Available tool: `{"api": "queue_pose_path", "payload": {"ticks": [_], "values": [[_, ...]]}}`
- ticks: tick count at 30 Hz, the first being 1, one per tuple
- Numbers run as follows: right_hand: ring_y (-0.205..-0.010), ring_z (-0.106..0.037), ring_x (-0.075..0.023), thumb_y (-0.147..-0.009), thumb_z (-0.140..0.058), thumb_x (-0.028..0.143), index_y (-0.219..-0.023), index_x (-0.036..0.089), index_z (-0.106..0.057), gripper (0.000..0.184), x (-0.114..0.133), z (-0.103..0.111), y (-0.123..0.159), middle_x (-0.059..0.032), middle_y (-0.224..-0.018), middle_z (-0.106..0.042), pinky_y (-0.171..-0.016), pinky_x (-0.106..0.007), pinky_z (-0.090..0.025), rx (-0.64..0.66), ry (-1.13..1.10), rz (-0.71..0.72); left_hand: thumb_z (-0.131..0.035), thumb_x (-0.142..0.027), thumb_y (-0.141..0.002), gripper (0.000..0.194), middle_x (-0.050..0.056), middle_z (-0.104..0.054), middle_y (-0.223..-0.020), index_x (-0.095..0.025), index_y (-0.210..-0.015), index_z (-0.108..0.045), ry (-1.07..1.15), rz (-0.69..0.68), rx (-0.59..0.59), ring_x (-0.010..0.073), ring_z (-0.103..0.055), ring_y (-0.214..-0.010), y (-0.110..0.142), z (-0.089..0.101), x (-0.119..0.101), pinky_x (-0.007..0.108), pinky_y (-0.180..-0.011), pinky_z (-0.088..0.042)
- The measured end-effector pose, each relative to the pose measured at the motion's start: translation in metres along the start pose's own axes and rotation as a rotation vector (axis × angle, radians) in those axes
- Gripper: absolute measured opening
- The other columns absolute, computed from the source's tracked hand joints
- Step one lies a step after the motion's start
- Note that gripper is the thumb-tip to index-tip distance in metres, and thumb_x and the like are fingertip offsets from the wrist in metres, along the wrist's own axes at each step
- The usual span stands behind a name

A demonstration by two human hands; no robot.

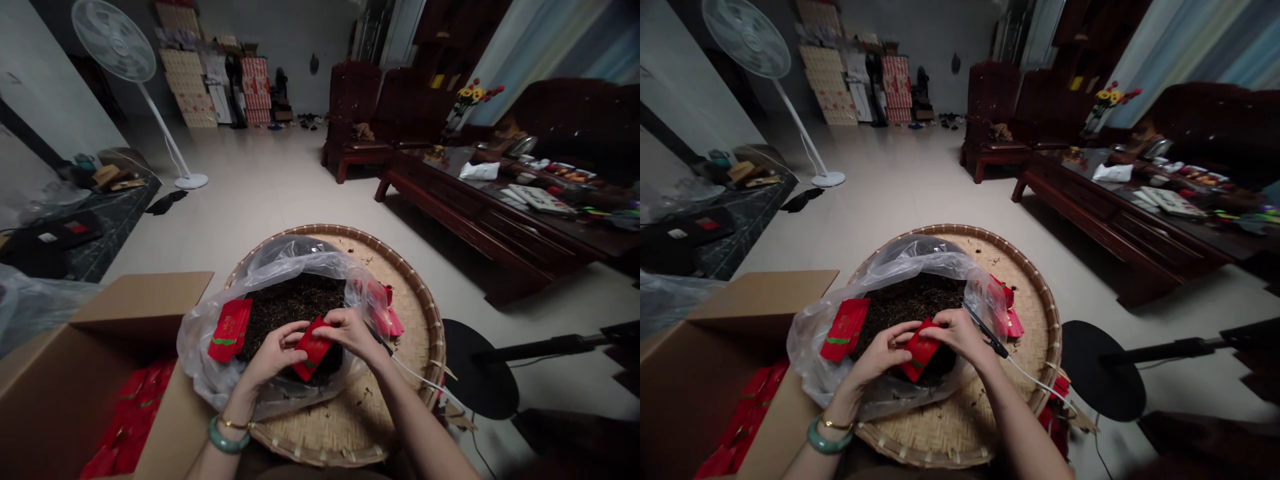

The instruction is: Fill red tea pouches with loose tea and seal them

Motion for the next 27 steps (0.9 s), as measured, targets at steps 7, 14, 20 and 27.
{"api": "queue_pose_path", "payload": {"ticks": [7, 14, 20, 27], "values": [[-0.055, -0.049, -0.0102, -0.062, -0.076, 0.035, -0.078, 0.016, -0.068, 0.026, -0.014, -0.018, 0.002, 0.0027, -0.062, -0.061, -0.052, -0.021, -0.036, -0.014, -0.163, -0.189, -0.077, -0.03, -0.056, 0.037, 0.005, -0.072, -0.077, -0.009, -0.086, -0.069, -0.109, -0.006, -0.177, 0.0186, -0.064, -0.068, -0.006, -0.011, 0.006, 0.028, -0.065, -0.049], [-0.045, -0.046, -0.0088, -0.063, -0.073, 0.046, -0.058, 0.015, -0.059, 0.034, -0.028, -0.021, 0.009, 0.0033, -0.05, -0.055, -0.044, -0.02, -0.034, 0.036, -0.303, -0.297, -0.071, -0.05, -0.064, 0.042, 0.003, -0.067, -0.063, -0.01, -0.075, -0.068, 0.075, -0.004, -0.277, 0.0129, -0.057, -0.054, -0.004, -0.009, 0.018, 0.023, -0.055, -0.044], [-0.047, -0.047, -0.0096, -0.075, -0.061, 0.049, -0.071, 0.016, -0.067, 0.034, -0.024, -0.022, 0.007, 0.0018, -0.056, -0.057, -0.045, -0.022, -0.036, -0.048, -0.303, -0.23, -0.064, -0.052, -0.07, 0.042, 0.001, -0.061, -0.058, -0.01, -0.065, -0.067, -0.074, -0.104, -0.336, 0.0114, -0.051, -0.055, -0.005, -0.006, 0.013, 0.021, -0.053, -0.04], [-0.063, -0.058, -0.0144, -0.071, -0.07, 0.037, -0.067, 0.019, -0.073, 0.019, -0.025, -0.025, 0.01, -0.0022, -0.065, -0.064, -0.06, -0.026, -0.044, -0.098, -0.162, -0.067, -0.077, -0.034, -0.056, 0.039, 0.002, -0.067, -0.072, -0.012, -0.086, -0.067, -0.047, -0.071, -0.269, 0.0138, -0.058, -0.064, -0.006, -0.014, 0.014, 0.023, -0.061, -0.045]]}}
Point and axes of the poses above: each hand's wrist, its own y-axis away from the middle knuckle, its own z-axis out of the back of the hand, x = y × z, the point moved 3 cm from there along -y, towards the middle knuckle
